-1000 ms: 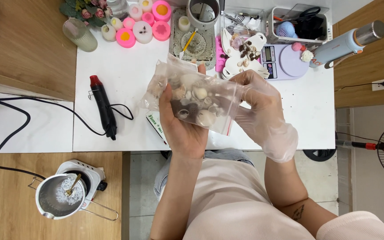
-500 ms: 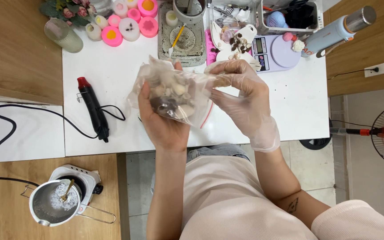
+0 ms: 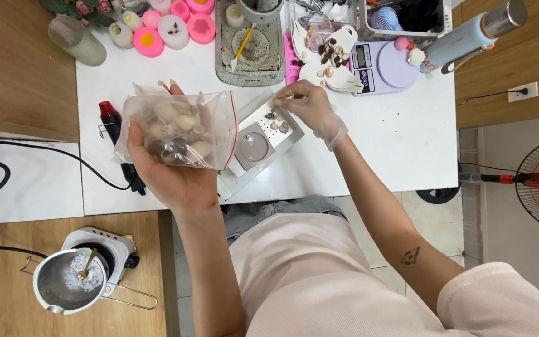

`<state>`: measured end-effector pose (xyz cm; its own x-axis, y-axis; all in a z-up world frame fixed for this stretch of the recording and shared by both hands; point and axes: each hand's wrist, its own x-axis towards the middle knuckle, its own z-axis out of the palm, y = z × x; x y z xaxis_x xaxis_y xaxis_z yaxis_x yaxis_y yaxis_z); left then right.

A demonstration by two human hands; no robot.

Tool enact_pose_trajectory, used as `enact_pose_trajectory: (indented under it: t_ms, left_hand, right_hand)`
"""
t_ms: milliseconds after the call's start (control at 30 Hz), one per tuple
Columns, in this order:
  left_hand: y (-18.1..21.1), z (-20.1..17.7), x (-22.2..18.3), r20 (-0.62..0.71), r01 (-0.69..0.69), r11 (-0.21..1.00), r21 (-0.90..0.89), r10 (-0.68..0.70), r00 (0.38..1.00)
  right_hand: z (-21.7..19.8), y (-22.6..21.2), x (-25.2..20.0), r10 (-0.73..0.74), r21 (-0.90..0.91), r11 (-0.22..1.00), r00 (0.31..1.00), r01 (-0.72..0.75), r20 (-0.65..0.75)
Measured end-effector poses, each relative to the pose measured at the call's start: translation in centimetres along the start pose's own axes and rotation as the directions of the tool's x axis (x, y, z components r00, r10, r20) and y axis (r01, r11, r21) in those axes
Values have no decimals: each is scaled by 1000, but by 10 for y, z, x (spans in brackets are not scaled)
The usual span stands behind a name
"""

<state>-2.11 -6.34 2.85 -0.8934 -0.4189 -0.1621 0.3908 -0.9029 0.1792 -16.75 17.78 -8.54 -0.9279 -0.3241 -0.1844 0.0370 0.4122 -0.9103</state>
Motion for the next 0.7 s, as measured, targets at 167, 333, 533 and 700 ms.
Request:
enact_pose_trajectory:
  t_ms: [167,333,533,700]
  left_hand:
    - [1,-1,-4,-4,-18,1000,10,18,1000]
    - [0,0,-7,10,-18,1000,4,18,1000]
    - [-3,2,-8,-14,5,1000,-17,-6,1000]
    - [-6,5,-9,-15,1,1000,1,-1,1000]
  right_hand:
    - [10,5,13,64,-148,988,996,-53,66]
    - [9,21,18,-66,-228,970,995,82,78]
    - [6,21,17,50,-14,999,995,-49,83]
    - [-6,-9,7,-48,-44,998,999,48,-17]
